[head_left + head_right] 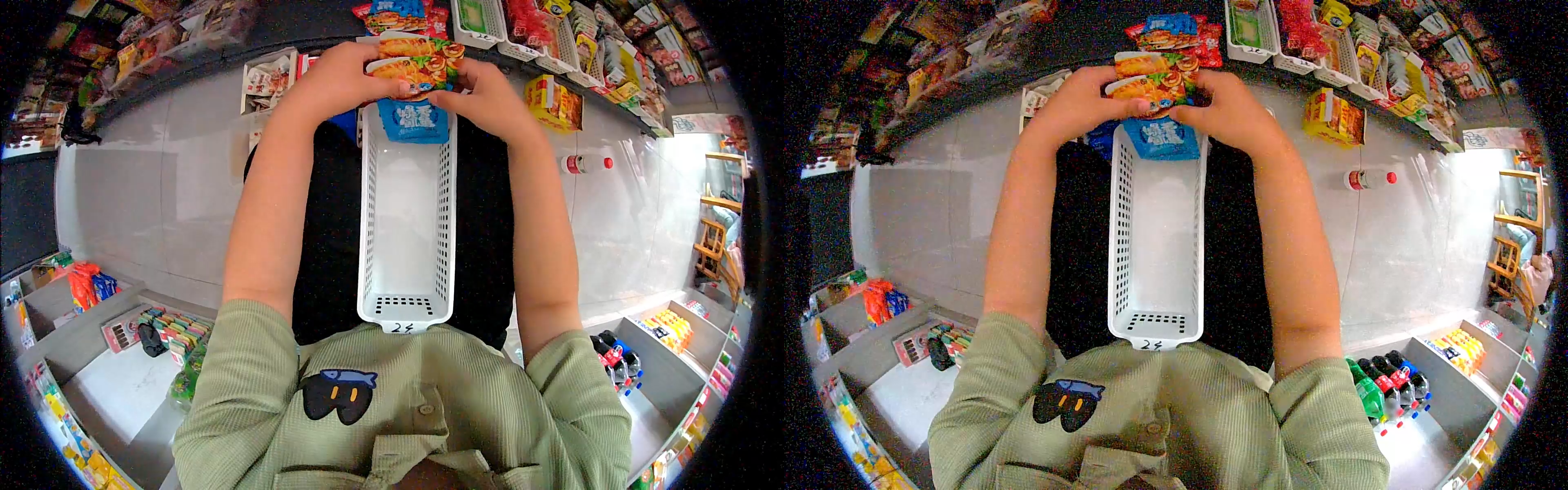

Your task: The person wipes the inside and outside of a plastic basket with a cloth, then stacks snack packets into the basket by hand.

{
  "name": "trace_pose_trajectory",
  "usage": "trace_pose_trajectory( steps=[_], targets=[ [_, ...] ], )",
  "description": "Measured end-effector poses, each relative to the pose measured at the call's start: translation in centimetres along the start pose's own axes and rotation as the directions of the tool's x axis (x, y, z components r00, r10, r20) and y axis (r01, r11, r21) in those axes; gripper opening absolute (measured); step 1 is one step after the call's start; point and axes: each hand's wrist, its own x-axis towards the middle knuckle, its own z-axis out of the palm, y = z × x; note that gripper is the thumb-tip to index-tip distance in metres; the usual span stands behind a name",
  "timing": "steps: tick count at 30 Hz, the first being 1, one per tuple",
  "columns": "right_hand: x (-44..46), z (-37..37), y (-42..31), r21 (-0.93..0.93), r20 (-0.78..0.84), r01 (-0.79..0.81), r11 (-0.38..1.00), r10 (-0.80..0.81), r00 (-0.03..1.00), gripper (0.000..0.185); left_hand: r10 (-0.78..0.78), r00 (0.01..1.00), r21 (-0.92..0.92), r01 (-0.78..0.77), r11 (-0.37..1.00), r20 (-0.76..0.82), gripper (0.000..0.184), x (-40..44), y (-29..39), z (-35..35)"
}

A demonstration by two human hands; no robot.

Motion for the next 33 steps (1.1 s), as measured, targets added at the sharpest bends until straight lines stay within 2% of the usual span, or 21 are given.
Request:
trace_pose_trajectory(
  steps=[1, 3, 5, 6, 7, 8, 9, 11, 12, 14, 15, 19, 22, 24, 25, 26, 28, 29, 30, 32, 33],
  targets=[
    [0.0, 0.2, 0.2, 0.060, -0.017, -0.013, 0.998, 0.014, 1.000, 0.035, -0.032, 0.999, 0.142, 0.033, 0.989, -0.009, 0.048, 0.0, 0.1, -0.2],
    [0.1, 0.1, 0.0, 0.119, -0.033, -0.024, 0.993, 0.029, 0.999, 0.034, -0.035, 0.999, 0.122, 0.034, 0.992, 0.009, 0.047, -0.1, 0.0, -0.1],
    [0.2, -0.5, -0.7, 0.224, -0.038, -0.161, 0.961, 0.173, 0.984, 0.034, -0.036, 0.999, 0.104, 0.033, 0.994, 0.026, 0.047, -0.2, 0.1, -0.3],
    [0.2, -0.5, -0.5, 0.221, -0.040, -0.157, 0.962, 0.170, 0.985, 0.034, -0.120, 0.991, 0.090, 0.114, 0.989, 0.064, 0.045, -0.4, 0.4, -0.5],
    [0.2, -0.4, -0.1, 0.242, -0.132, -0.117, 0.963, 0.153, 0.979, 0.033, -0.202, 0.974, 0.079, 0.194, 0.978, 0.101, 0.044, -0.4, 0.6, -0.7],
    [0.3, -0.4, 0.1, 0.259, -0.223, -0.076, 0.963, 0.136, 0.965, 0.031, -0.197, 0.975, 0.079, 0.190, 0.979, 0.098, 0.044, -0.5, 0.1, -0.7],
    [0.2, -0.6, -0.1, 0.256, -0.225, -0.074, 0.964, 0.134, 0.965, 0.031, -0.130, 0.989, 0.098, 0.122, 0.988, 0.075, 0.042, -0.7, -0.2, -0.7],
    [0.0, -0.9, -0.5, 0.400, -0.396, -0.040, 0.916, 0.212, 0.893, 0.028, -0.057, 0.996, 0.103, 0.050, 0.993, 0.063, 0.035, -0.9, -0.6, -0.6],
    [0.1, -1.1, -0.2, 0.398, -0.398, -0.039, 0.916, 0.211, 0.893, 0.028, -0.054, 0.997, 0.103, 0.048, 0.994, 0.063, 0.035, -0.8, -1.0, -0.7],
    [0.1, -1.6, 0.7, 0.636, -0.374, -0.028, 0.771, 0.340, 0.863, 0.025, -0.017, 0.990, 0.023, 0.014, 1.000, 0.143, 0.030, -0.8, -2.3, -0.9],
    [0.1, -1.6, 0.5, 0.669, -0.381, -0.020, 0.743, 0.366, 0.849, 0.023, -0.016, 0.990, 0.024, 0.012, 1.000, 0.144, 0.030, -0.9, -2.4, -0.9],
    [-0.1, -1.6, -0.1, 0.708, -0.404, -0.004, 0.707, 0.409, 0.818, 0.023, -0.024, 0.988, -0.062, 0.034, 0.998, 0.155, 0.033, -1.3, -2.1, -1.0],
    [-0.1, -1.5, 0.7, 0.714, -0.339, -0.012, 0.700, 0.361, 0.868, 0.022, -0.029, 0.986, -0.054, 0.038, 0.998, 0.165, 0.033, -1.3, -1.5, -1.2],
    [0.1, -1.3, 0.8, 0.559, -0.182, -0.090, 0.824, 0.227, 0.957, 0.021, -0.041, 0.984, -0.045, 0.049, 0.998, 0.175, 0.033, -1.4, -1.4, -1.0],
    [-0.3, -0.8, 0.2, 0.431, -0.174, -0.118, 0.895, 0.210, 0.962, 0.016, -0.047, 0.985, -0.012, 0.049, 0.999, 0.166, 0.032, -1.4, -1.5, -0.8],
    [-0.3, -0.8, 0.0, 0.435, -0.171, -0.119, 0.893, 0.211, 0.962, 0.016, -0.051, 0.986, 0.019, 0.049, 0.999, 0.158, 0.031, -1.4, -1.5, -0.5],
    [-0.5, -0.7, -0.2, 0.178, 0.105, -0.164, 0.970, 0.147, 0.984, 0.020, -0.075, 0.990, 0.090, 0.064, 0.994, 0.120, 0.033, -2.2, -0.3, -0.2],
    [-0.6, -0.6, -0.5, 0.150, 0.148, -0.200, 0.968, 0.178, 0.973, 0.022, -0.091, 0.993, 0.159, 0.078, 0.984, 0.081, 0.035, -2.6, 0.4, 0.1],
    [-0.6, -0.5, -0.3, 0.151, 0.149, -0.203, 0.968, 0.181, 0.972, 0.022, -0.093, 0.992, 0.158, 0.079, 0.984, 0.083, 0.035, -3.0, 0.8, 0.3],
    [-0.7, 0.0, 0.3, -0.011, 0.119, -0.043, 0.999, 0.044, 0.992, 0.024, 0.018, 0.999, 0.323, -0.009, 0.946, -0.026, 0.035, -3.6, 1.5, 0.8],
    [-0.7, 0.0, 0.4, -0.009, 0.121, -0.045, 0.999, 0.045, 0.992, 0.024, 0.015, 1.000, 0.322, -0.006, 0.947, -0.025, 0.035, -3.8, 1.8, 1.0]
  ],
)
